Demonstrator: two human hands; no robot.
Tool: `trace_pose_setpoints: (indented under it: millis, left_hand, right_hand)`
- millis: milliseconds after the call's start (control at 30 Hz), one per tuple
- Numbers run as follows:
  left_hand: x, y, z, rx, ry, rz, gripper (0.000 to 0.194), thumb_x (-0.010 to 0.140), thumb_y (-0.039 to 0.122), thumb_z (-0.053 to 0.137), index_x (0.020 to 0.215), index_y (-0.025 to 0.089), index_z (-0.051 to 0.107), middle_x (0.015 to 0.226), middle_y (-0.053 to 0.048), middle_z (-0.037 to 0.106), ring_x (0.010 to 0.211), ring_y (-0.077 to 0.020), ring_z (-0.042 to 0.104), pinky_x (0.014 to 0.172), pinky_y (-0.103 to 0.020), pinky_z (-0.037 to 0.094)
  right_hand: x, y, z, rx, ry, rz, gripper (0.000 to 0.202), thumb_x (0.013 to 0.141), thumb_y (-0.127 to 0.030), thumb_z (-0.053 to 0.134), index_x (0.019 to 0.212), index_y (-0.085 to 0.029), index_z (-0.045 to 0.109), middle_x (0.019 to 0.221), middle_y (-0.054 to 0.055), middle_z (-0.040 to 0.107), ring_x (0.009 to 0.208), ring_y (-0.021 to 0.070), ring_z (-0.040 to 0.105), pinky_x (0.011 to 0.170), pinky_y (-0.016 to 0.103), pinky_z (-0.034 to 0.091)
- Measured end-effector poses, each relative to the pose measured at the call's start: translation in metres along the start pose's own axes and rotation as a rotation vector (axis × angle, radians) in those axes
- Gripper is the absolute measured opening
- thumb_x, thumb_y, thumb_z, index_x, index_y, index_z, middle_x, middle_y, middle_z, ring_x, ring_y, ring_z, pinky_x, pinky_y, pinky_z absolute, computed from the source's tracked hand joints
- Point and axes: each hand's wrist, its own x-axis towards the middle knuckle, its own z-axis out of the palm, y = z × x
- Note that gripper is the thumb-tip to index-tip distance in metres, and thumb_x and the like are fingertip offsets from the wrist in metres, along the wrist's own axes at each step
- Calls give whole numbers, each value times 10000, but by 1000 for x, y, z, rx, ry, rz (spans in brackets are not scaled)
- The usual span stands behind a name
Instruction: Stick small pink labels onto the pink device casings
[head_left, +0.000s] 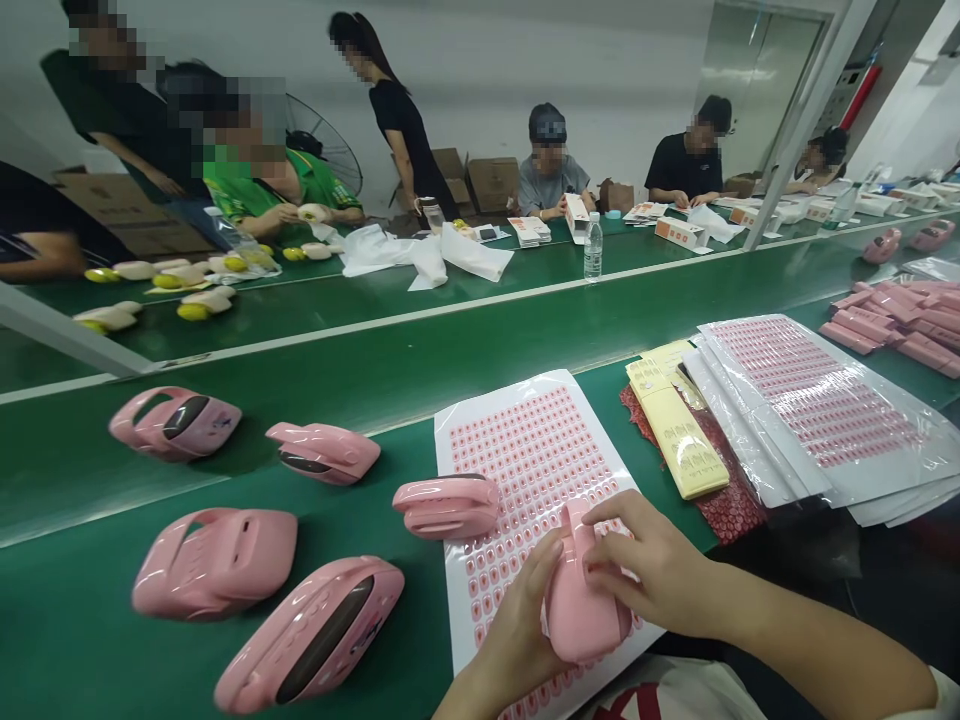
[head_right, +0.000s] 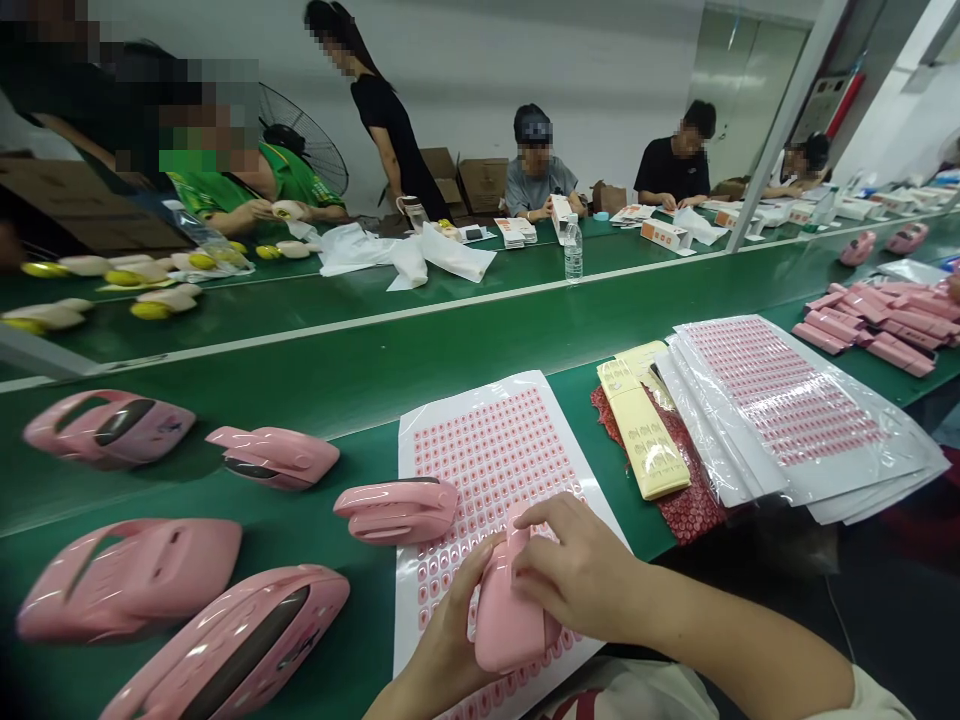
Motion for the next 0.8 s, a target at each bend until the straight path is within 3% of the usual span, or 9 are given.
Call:
trace_pose_setpoints:
  millis: [100,233,333,500,667,800]
  left_hand:
    - [0,3,1,120,-36,73,1021,482,-23,745,1341,347,335,1350,-100,456,1175,-343,467,944,-488,378]
    - [-1,6,3,145,-64,105,982,533,13,728,1359,331,303,1355,-99,452,1178,-335,467,941,-475,389]
    - [-3,5,4,135,-46,104,970,541,6,721,1353,342,312,1358,-91,451,1195,-330,452,957,-465,379]
    - [-6,1,4,86,86,136,842,508,24,761,1250,307,480,1265,-130,541,1138,-354,506,912,-487,426]
    - [1,3,2,446,-23,357,833,652,69,665,1371,221,273,1323,-202,448,1192,-322,457,876,-444,465]
    - [-1,4,0,512,-36,376,864,657,91,664,1388,219,222,1332,-192,425,1184,-303,467,872,-427,473]
  right_hand:
    - [-5,-4,2,-131,50,-118,154,825,-204,520,970,-185,570,990,117,592,887,220,545,740,381,490]
    - [-8,-8,6,-182,112,-121,101,806,-232,545,895,-184,539,931,111,607,831,221,551,710,374,495]
    - [-9,-10,11,-99,131,-33,83,793,-247,551,836,-196,503,942,104,582,848,219,550,720,366,494]
    - [-10,-16,24,98,216,108,151,790,-187,504,932,-206,456,995,102,515,939,213,529,786,358,478]
    - [-5,-22,38,261,332,240,166,806,-147,443,956,-218,436,925,63,476,881,188,503,770,350,466]
    - [3,-14,46,402,331,345,243,836,-221,440,1080,-229,440,968,59,480,877,179,493,781,342,455]
